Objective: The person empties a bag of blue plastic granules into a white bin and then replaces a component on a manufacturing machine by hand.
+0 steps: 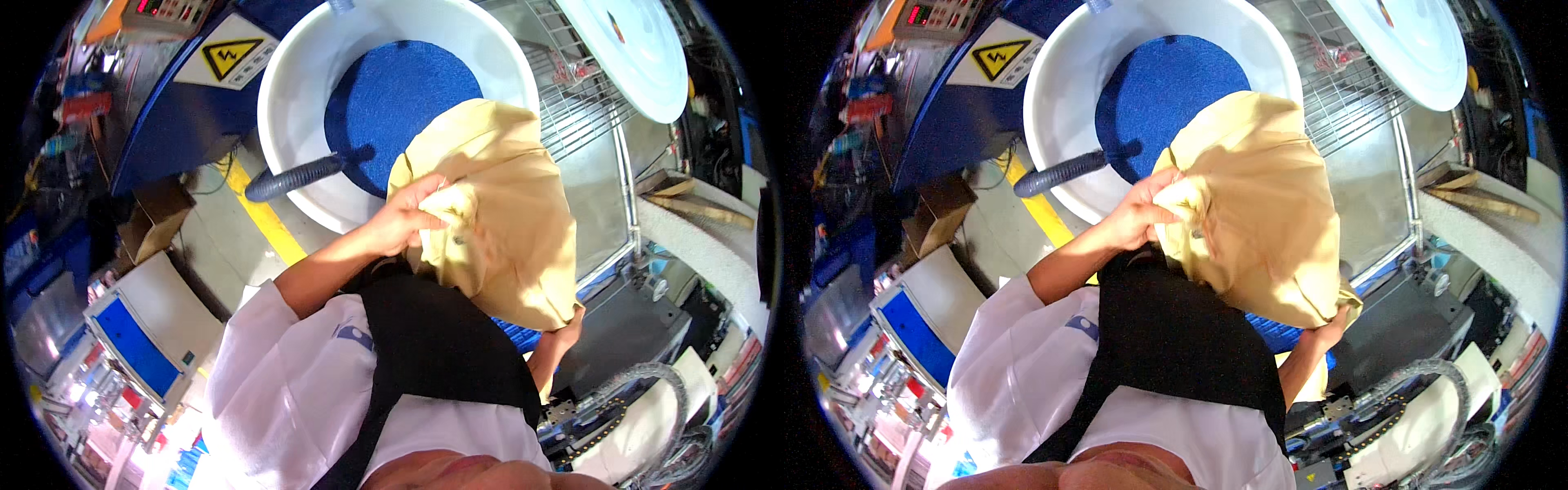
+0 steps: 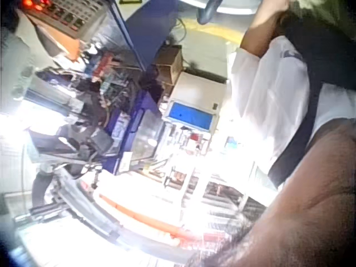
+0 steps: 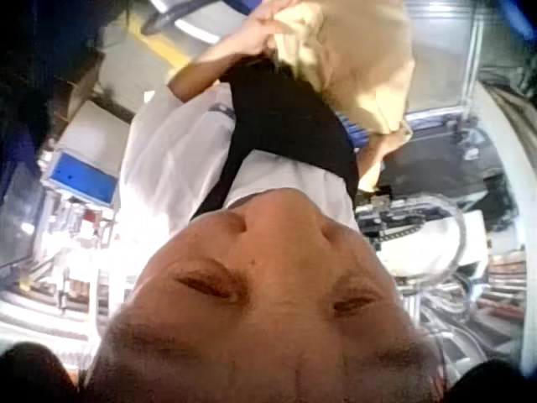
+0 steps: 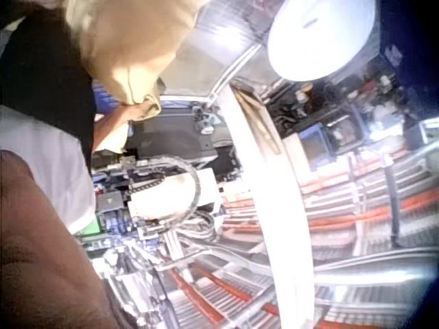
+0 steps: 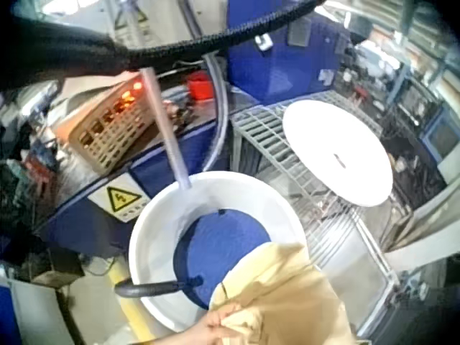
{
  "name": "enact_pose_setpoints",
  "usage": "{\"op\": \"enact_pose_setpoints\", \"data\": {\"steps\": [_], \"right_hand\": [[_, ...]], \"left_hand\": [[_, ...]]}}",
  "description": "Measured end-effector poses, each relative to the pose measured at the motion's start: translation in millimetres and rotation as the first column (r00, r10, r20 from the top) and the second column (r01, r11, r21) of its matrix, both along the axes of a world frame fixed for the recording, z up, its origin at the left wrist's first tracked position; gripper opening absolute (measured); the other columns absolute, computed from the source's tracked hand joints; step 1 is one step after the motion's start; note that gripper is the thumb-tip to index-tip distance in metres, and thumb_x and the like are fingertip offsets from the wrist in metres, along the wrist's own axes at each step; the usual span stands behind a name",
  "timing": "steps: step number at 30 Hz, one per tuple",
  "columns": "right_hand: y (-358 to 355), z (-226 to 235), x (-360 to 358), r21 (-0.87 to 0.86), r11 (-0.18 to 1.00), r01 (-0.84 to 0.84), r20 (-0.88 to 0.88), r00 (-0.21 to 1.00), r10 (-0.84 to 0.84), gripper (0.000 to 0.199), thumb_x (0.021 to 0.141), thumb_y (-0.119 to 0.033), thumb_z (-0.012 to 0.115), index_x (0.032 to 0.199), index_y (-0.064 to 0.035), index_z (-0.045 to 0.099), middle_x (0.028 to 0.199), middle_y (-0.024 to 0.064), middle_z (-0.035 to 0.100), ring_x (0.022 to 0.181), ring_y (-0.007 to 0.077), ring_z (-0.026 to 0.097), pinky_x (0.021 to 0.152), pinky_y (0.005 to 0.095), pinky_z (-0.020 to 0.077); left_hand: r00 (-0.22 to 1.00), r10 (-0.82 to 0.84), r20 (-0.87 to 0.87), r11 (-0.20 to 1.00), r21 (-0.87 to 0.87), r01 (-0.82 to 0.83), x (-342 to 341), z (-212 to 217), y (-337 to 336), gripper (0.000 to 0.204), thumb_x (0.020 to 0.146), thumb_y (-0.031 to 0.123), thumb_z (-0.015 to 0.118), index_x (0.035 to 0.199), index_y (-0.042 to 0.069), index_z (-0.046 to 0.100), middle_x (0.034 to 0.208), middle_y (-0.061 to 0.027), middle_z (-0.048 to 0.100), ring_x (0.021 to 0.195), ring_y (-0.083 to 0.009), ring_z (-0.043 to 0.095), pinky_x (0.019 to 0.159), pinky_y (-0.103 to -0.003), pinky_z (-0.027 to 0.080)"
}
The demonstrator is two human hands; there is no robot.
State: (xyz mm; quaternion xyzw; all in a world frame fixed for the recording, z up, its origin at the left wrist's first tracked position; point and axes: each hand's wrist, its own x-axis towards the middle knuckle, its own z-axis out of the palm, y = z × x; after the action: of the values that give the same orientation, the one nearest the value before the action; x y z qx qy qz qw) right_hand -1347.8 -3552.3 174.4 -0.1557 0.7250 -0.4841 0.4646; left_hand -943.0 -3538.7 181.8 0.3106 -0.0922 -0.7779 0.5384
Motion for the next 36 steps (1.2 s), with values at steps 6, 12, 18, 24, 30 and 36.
{"op": "enact_pose_setpoints", "data": {"steps": [6,12,18,24,30,36], "right_hand": [[-89,131,119,-0.408,0.825,-0.391,0.012,0.901,0.433,0.015,0.091,-0.015,0.048,0.097,-0.0023,0.051,0.088,0.0064,0.056,0.079,0.0162,0.059,0.070,0.0308,0.0496],[-108,187,244,-0.653,0.348,-0.673,0.053,0.417,0.907,0.019,0.086,-0.011,0.048,0.102,-0.0014,0.048,0.089,0.0060,0.054,0.086,0.0141,0.054,0.078,0.0267,0.0427],[-132,186,254,-0.639,0.181,-0.747,-0.142,0.346,0.927,0.015,0.087,-0.008,0.053,0.100,0.0003,0.051,0.090,0.0076,0.058,0.083,0.0147,0.056,0.077,0.0256,0.0441],[-191,224,262,-0.655,-0.008,-0.756,-0.665,0.570,0.482,0.018,0.090,-0.010,0.050,0.099,0.0041,0.058,0.086,0.0090,0.061,0.077,0.0125,0.057,0.072,0.0232,0.0450],[-252,278,254,-0.383,-0.163,-0.909,-0.922,0.367,0.120,0.029,0.094,-0.016,0.042,0.104,0.0071,0.056,0.097,0.0165,0.063,0.090,0.0187,0.060,0.083,0.0274,0.0464],[-359,288,225,-0.539,-0.123,-0.833,-0.792,0.451,0.412,0.032,0.094,-0.022,0.043,0.107,0.0037,0.059,0.103,0.0123,0.061,0.093,0.0166,0.058,0.085,0.0258,0.0428]], "left_hand": [[0.863,0.470,0.187,0.860,-0.317,-0.399,52,82,14,0.043,0.063,0.000,0.060,0.104,0.001,0.048,0.094,-0.0081,0.057,0.087,-0.0181,0.057,0.079,-0.030,0.048],[0.578,0.773,0.260,0.630,-0.418,-0.655,97,84,99,0.032,0.073,0.002,0.059,0.103,0.002,0.049,0.081,-0.0034,0.058,0.050,-0.0023,0.046,0.036,-0.015,0.029],[0.355,0.887,0.294,0.447,-0.360,-0.819,83,87,128,0.023,0.074,0.003,0.059,0.095,0.006,0.049,0.072,-0.0001,0.054,0.044,-0.0013,0.036,0.036,-0.015,0.023],[0.214,0.919,0.331,0.382,-0.617,-0.688,84,125,106,0.027,0.075,0.008,0.060,0.100,0.003,0.054,0.078,0.0000,0.058,0.056,-0.0046,0.052,0.042,-0.016,0.035],[0.167,0.921,0.352,0.382,-0.731,-0.566,75,207,63,0.036,0.082,0.017,0.062,0.112,0.001,0.051,0.091,-0.0037,0.061,0.073,-0.0047,0.057,0.060,-0.016,0.044],[-0.140,0.769,0.624,0.482,-0.710,-0.513,67,219,70,0.024,0.087,0.021,0.056,0.101,0.002,0.059,0.069,0.0059,0.056,0.050,0.0007,0.039,0.044,-0.016,0.026]]}}
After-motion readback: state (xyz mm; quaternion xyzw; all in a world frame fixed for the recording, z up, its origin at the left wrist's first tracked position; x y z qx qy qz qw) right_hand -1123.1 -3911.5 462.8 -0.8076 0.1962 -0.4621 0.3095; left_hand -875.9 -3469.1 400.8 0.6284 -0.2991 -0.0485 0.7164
